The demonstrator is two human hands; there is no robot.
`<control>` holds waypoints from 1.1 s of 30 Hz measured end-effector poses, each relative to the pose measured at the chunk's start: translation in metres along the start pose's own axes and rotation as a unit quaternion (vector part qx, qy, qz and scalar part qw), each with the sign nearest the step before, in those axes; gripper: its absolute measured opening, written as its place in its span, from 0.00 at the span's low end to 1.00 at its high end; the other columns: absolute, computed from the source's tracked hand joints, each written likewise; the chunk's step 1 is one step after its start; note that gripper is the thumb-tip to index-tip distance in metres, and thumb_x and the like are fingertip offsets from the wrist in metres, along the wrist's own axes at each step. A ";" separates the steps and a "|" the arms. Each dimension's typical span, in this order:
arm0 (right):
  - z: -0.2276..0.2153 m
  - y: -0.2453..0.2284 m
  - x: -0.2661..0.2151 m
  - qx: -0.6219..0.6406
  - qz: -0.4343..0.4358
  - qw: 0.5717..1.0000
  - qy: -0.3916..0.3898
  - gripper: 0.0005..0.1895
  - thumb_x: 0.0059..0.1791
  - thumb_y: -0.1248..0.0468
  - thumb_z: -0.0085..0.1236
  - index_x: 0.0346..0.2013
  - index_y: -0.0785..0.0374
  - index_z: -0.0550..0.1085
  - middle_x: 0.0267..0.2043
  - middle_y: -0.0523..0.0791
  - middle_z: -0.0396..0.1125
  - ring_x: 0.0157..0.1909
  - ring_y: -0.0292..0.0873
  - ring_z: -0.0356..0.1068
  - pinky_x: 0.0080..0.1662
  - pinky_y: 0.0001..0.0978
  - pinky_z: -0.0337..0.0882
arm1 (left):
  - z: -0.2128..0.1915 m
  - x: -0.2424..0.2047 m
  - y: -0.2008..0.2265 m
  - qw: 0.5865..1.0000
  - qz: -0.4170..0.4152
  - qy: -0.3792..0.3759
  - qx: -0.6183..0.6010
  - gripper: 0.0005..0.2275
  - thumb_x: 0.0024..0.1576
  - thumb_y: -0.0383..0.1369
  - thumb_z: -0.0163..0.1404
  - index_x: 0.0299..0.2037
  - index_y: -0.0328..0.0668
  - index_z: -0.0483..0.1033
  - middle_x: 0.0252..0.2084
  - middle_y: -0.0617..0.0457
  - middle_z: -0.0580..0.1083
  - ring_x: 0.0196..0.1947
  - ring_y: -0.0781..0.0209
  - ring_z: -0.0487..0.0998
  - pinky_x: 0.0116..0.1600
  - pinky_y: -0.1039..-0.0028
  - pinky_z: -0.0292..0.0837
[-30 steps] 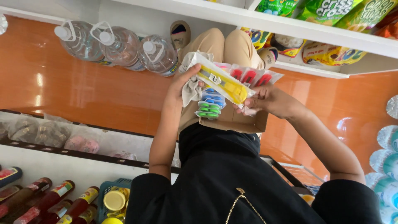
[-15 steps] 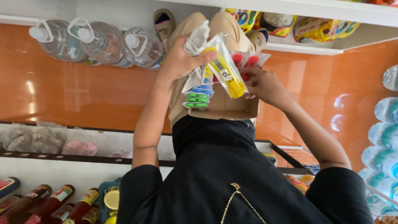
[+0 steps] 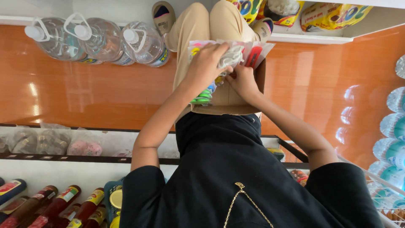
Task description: The person sits on the floor in a store aisle and organizes small snack packets into a cardboard box. They pick up various colorful packets from a shelf, wipe them with a cloth, and place them into the box.
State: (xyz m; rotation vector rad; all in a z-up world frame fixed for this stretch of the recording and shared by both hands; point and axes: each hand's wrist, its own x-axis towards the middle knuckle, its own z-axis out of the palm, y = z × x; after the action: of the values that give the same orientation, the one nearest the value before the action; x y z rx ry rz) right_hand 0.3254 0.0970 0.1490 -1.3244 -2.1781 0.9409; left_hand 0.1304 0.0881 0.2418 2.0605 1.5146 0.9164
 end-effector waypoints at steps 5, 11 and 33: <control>0.011 -0.006 -0.002 -0.042 -0.013 0.999 0.013 0.10 0.43 0.69 0.68 0.34 0.73 0.77 0.26 0.52 0.73 0.21 0.48 0.68 0.29 0.38 0.70 | -0.033 -0.006 -0.002 0.994 -0.007 0.105 -0.043 0.27 0.50 0.46 0.66 0.47 0.29 0.73 0.34 0.44 0.77 0.30 0.57 0.77 0.37 0.72 0.76; 0.007 -0.013 0.006 -0.090 -0.009 0.996 -0.021 0.12 0.49 0.61 0.66 0.29 0.69 0.80 0.23 0.50 0.73 0.19 0.52 0.68 0.29 0.39 0.71 | -0.047 -0.023 -0.016 0.972 -0.044 0.184 -0.139 0.23 0.53 0.43 0.63 0.47 0.30 0.72 0.33 0.45 0.80 0.27 0.57 0.80 0.31 0.73 0.75; -0.036 -0.022 0.011 -0.344 0.067 0.929 -0.116 0.12 0.55 0.53 0.53 0.35 0.55 0.77 0.25 0.50 0.73 0.30 0.59 0.77 0.33 0.52 0.78 | -0.047 -0.085 -0.074 0.766 -0.397 0.417 -0.286 0.36 0.63 0.48 0.56 0.72 0.34 0.53 0.72 0.26 0.57 0.74 0.38 0.56 0.77 0.52 0.53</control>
State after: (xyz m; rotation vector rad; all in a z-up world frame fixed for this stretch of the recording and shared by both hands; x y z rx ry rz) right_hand 0.3304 0.1119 0.1902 -1.7518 -2.7770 0.3775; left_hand 0.0308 0.0287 0.2022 0.4145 1.8942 1.7022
